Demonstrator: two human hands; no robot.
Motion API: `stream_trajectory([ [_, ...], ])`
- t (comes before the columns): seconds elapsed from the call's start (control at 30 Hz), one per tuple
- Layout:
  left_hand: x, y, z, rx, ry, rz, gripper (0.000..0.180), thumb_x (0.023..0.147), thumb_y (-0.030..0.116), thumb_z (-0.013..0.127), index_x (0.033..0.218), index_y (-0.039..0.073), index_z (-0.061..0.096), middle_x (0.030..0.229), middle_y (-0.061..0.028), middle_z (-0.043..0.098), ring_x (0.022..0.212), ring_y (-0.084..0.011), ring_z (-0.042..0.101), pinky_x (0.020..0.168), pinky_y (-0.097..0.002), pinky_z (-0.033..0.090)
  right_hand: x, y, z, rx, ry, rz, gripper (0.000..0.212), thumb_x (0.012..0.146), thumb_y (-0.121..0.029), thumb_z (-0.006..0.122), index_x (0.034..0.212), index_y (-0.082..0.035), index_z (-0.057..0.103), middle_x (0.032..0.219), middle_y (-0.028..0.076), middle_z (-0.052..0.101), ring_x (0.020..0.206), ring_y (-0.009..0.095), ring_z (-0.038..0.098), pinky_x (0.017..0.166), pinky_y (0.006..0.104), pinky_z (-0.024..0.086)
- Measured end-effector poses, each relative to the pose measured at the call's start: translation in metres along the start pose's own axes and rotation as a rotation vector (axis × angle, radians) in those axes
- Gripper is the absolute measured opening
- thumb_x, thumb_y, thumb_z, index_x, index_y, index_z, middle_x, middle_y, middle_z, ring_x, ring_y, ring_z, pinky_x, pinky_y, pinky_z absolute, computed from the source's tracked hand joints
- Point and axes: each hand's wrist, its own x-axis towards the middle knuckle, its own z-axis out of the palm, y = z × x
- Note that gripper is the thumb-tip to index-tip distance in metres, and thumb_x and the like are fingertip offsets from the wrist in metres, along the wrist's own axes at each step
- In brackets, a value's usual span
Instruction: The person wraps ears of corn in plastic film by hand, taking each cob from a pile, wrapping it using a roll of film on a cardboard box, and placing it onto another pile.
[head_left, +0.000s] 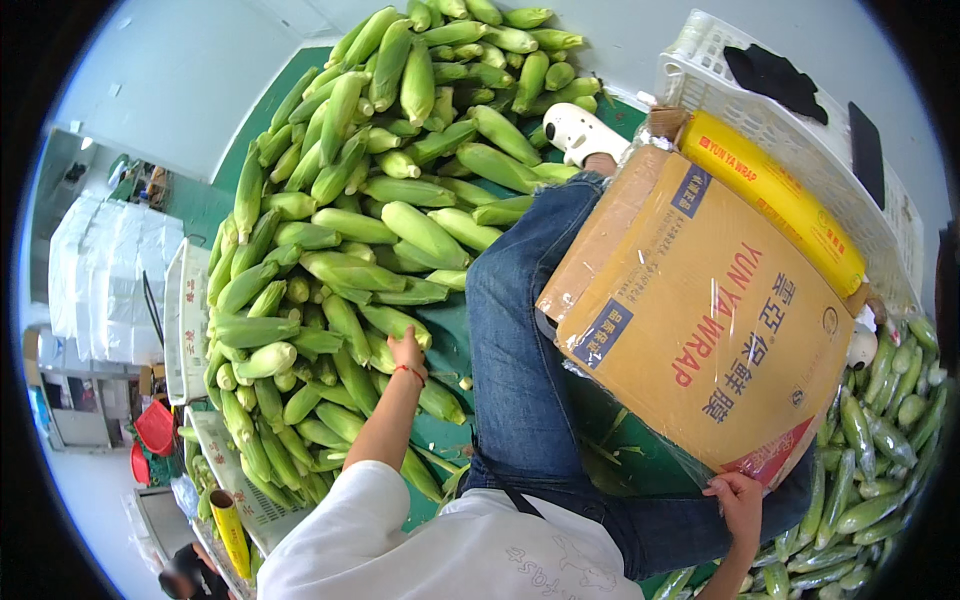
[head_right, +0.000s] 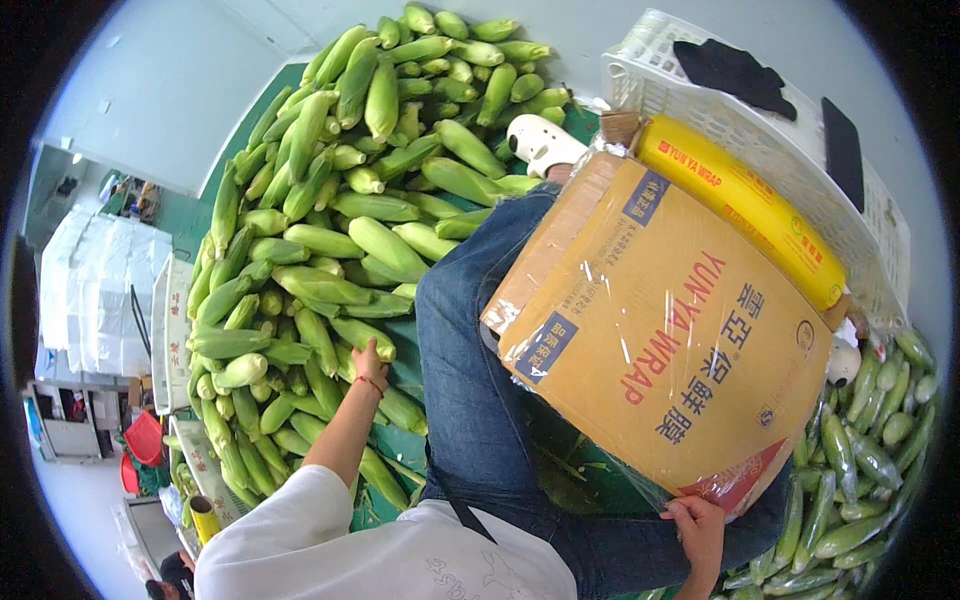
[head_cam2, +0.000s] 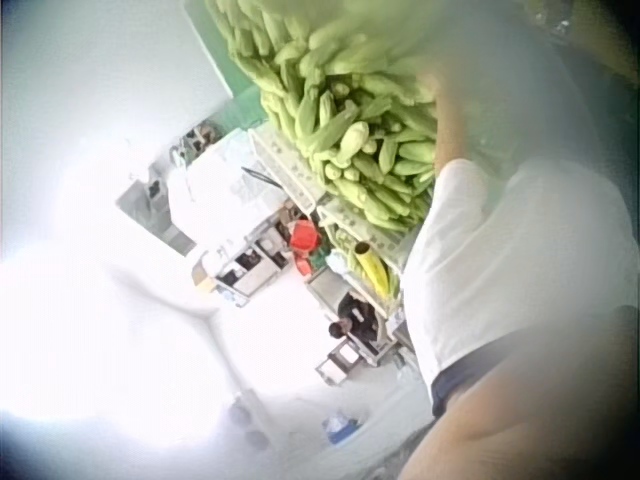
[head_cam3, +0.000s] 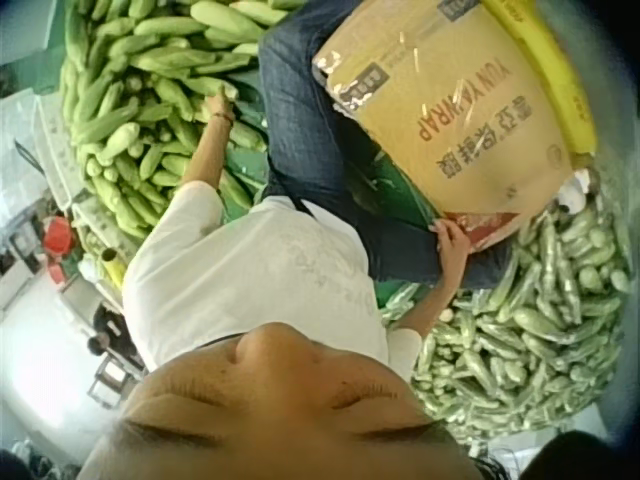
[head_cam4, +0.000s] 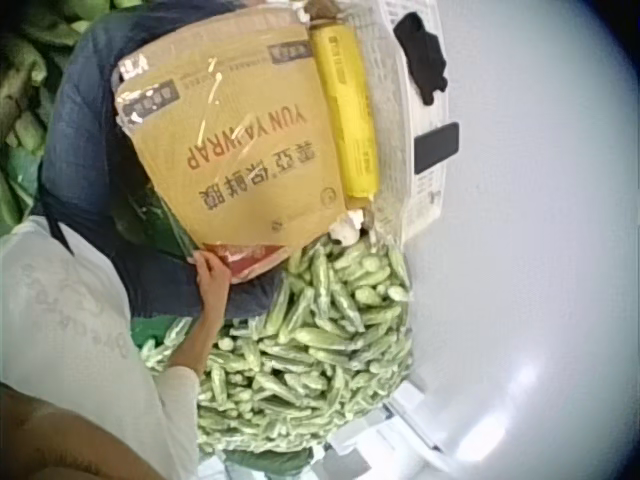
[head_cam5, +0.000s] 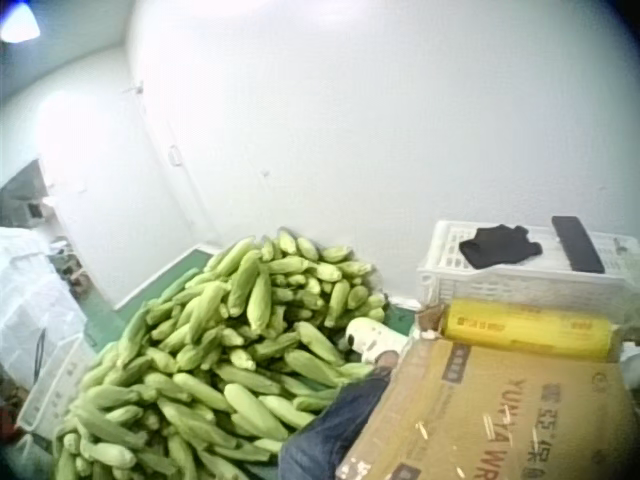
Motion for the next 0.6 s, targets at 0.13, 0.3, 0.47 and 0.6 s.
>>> stream_trajectory([
  [0.13, 0.124, -0.04, -0.014, -0.18, 0.244, -0.132, 0.098, 0.071, 0.037, 0.082, 0.144, 0.011, 0.022, 0.134, -0.0143, 0.047, 0.111, -0.0316, 0.053, 0.09, -0.047, 0.047, 0.011, -0.009, 0.006, -0.038, -0.078, -0.016, 0.018, 0.086, -0.014, 0.063, 0.084, 0.002, 0.07, 0.068, 0.005, 0.069, 0.051, 0.007, 0.051, 0.049, 0.023, 0.039],
  [0.3, 0.087, -0.033, 0.017, -0.191, 0.077, -0.16, 0.08, 0.066, 0.038, 0.085, 0.126, 0.012, 0.037, 0.115, -0.0153, 0.056, 0.094, -0.0354, 0.06, 0.068, -0.0561, 0.052, 0.001, 0.003, 0.0, -0.03, 0.062, -0.174, 0.02, 0.087, -0.016, 0.063, 0.086, 0.003, 0.07, 0.069, 0.006, 0.07, 0.053, 0.01, 0.055, 0.052, 0.0264, 0.045],
  [0.47, -0.003, 0.009, -0.043, -0.836, -0.46, -0.297, 0.04, 0.086, 0.043, 0.062, 0.107, 0.01, 0.059, 0.096, -0.0081, 0.064, 0.083, -0.0224, 0.063, 0.063, -0.03, 0.055, -0.006, -0.008, -0.008, -0.021, 0.011, -0.051, 0.02, 0.088, -0.017, 0.063, 0.088, 0.002, 0.07, 0.073, 0.006, 0.071, 0.053, 0.01, 0.057, 0.052, 0.0252, 0.046],
  [0.6, -0.1, 0.039, -0.106, -0.467, -0.72, 0.032, 0.054, 0.087, 0.046, 0.057, 0.125, 0.008, 0.05, 0.107, -0.0115, 0.062, 0.091, -0.0232, 0.062, 0.069, -0.0366, 0.056, 0.001, -0.006, -0.002, 0.028, -0.069, -0.041, 0.021, 0.088, -0.018, 0.063, 0.089, 0.001, 0.071, 0.073, 0.005, 0.071, 0.052, 0.009, 0.056, 0.051, 0.025, 0.046],
])
